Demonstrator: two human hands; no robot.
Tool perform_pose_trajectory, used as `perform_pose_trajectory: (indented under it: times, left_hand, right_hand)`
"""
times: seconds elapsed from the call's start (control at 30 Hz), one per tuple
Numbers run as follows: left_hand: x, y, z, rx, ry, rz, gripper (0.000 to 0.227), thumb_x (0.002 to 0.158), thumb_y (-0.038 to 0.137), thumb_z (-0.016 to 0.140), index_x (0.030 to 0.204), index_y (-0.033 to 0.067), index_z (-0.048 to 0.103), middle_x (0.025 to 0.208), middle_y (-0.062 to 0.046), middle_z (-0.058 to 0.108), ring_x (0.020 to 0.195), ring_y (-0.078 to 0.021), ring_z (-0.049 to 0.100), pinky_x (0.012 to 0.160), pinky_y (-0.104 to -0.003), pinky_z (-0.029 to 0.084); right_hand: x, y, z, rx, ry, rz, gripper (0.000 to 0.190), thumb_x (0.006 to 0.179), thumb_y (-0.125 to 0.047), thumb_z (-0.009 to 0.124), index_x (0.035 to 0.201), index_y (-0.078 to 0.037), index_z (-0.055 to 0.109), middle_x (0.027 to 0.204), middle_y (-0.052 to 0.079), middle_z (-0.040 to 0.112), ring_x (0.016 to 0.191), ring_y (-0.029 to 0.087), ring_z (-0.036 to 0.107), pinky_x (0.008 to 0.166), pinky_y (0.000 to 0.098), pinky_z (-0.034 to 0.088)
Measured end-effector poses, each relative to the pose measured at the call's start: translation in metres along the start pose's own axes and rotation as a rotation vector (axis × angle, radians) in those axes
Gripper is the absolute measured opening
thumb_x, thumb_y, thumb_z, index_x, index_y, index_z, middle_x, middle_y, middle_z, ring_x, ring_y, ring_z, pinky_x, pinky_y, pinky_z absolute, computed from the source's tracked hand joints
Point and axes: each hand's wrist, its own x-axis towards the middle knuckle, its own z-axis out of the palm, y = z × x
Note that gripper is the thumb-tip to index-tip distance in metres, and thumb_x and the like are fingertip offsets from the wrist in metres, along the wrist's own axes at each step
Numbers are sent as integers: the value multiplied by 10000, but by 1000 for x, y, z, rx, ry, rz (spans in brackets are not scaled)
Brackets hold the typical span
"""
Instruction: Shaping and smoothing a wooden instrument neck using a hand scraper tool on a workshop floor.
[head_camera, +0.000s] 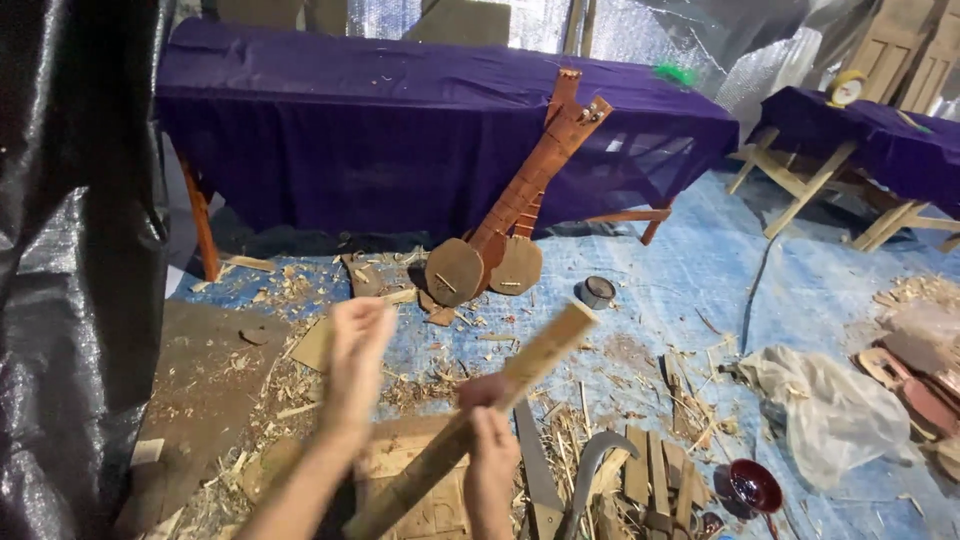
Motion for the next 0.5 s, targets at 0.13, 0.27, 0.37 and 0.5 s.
perform_pose_trajectory:
  times: [0.13,0.27,0.37,0.5]
  left_hand:
    - [3,-93,-106,522,-89,-122,244,952,337,589,1146,216,673,1144,-51,766,1016,-257,753,802,-468,635]
    - [-44,-156,-137,1171,-430,-281,705,901,-17,483,1404,476,523,1264,46,615,928,-189,753,911,-376,674]
    - [-73,-178,-125,763,-737,-441,1355,690,407,972,1619,351,-13,1541,-159,341,1379,-394,517,1151,-713,373]
    - [-99,-150,-66,209,-403,227,1558,462,606,940,1579,-3,41,1591,-337,240,1462,-468,342,1152,-652,280]
  right_hand:
    - [8,-49,-18,790,181,317,393,1041,-99,434,1431,-64,472,1235,237,599,1122,288,586,1042,409,511]
    - [57,50,-60,978,6,315,383,994,-223,562,1247,64,588,1252,177,657,1009,185,598,946,336,509]
    - [53,74,-53,1150,-55,551,335,922,-213,676,1175,6,671,1121,102,721,884,132,674,714,212,609]
    - [39,83,-20,1164,-4,598,344,922,-145,656,1223,20,640,1057,170,726,846,233,702,742,294,633]
